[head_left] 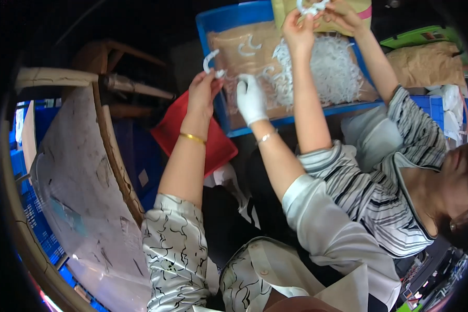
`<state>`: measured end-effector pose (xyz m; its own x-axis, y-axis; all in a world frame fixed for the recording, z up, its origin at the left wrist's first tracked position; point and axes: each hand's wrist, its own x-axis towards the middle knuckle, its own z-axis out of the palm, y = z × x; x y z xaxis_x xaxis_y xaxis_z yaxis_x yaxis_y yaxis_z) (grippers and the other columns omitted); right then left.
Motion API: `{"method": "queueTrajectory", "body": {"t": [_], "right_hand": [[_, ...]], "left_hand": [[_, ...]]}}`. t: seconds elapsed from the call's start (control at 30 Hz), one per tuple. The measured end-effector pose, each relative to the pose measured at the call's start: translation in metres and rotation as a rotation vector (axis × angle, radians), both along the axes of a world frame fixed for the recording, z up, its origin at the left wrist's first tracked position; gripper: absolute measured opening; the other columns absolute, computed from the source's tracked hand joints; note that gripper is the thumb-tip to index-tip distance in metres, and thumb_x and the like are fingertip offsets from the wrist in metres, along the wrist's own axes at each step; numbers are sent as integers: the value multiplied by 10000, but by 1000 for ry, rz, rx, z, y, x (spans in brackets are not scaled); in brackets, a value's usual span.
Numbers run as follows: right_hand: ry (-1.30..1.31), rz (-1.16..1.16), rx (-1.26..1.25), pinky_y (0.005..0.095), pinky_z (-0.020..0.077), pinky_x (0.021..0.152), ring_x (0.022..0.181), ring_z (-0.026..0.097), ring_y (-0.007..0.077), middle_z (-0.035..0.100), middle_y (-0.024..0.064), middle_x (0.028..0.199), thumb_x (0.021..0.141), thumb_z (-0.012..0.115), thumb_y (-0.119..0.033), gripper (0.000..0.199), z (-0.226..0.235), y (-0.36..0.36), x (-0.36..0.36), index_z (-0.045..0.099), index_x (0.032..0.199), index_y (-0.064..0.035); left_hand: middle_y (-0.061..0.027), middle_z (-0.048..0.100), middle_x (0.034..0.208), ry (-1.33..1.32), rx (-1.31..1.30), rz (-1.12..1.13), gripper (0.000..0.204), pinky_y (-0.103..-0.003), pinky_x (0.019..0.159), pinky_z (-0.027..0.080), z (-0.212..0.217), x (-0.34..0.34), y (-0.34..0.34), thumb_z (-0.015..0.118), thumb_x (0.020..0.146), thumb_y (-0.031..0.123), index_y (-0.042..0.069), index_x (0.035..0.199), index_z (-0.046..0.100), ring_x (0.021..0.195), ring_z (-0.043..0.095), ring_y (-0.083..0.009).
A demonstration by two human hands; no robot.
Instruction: The person arranges curved plastic pieces on a work table, walks over to a container of parts, and assembles pairs of curved plastic pieces together by hand.
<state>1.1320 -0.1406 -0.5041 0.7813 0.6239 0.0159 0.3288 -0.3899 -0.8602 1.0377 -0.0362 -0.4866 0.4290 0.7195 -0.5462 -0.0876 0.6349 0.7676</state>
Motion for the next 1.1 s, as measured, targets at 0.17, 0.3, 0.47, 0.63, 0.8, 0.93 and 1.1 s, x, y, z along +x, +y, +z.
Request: {"method": "queueTrajectory", "body": {"t": [0.17,0.3,0.47,0.63,0.8,0.93,1.1], "right_hand": [[104,50,-523,450,503,868,1035,623,386,645,232,1098,843,603,-231,304,-84,23,25,647,1080,-45],[40,-146,-592,447,512,868,1026,635,389,651,226,1124,814,644,-222,301,-177,42,40,671,1046,-32],[-469,455,-1269,456,515,888,1038,646,339,642,210,1147,846,601,-338,472,-249,39,188,590,1190,-15],[-671,99,-739,460,506,927,1079,633,335,602,192,1233,906,502,-277,364,-242,33,123,632,1165,-58],[-418,263,-917,439,537,854,1055,644,311,686,69,1099,875,615,-357,222,-229,44,118,696,1012,-203],[-613,216,-912,427,536,815,962,669,305,701,90,1067,897,601,-402,274,-222,33,162,704,1010,-176],[341,79,342,246,461,637,696,564,101,659,24,886,991,504,-258,314,-57,69,43,631,1178,-40]], "left_hand": [[-69,678,966,15,110,53,165,-247,767,526,13,-6,2,614,943,152,28,1049,590,841,666,-140],[-81,678,971,60,143,155,151,-250,767,529,-11,-39,3,599,941,128,19,1045,587,835,670,-148],[-90,678,975,-84,37,321,137,-240,750,532,-17,6,9,582,935,100,14,1042,588,851,674,-150],[-95,675,982,-72,67,361,170,-237,755,532,-30,-22,19,577,931,98,7,1074,589,856,677,-154],[-73,674,983,-101,83,337,182,-229,765,515,-32,-26,23,586,944,128,21,1090,602,875,661,-136],[-37,677,980,-187,60,260,177,-226,763,500,-25,4,21,608,947,178,54,1072,631,861,639,-107],[-6,675,987,-156,250,179,170,-243,804,477,1,-24,30,608,956,225,79,1028,657,950,597,-76]]}}
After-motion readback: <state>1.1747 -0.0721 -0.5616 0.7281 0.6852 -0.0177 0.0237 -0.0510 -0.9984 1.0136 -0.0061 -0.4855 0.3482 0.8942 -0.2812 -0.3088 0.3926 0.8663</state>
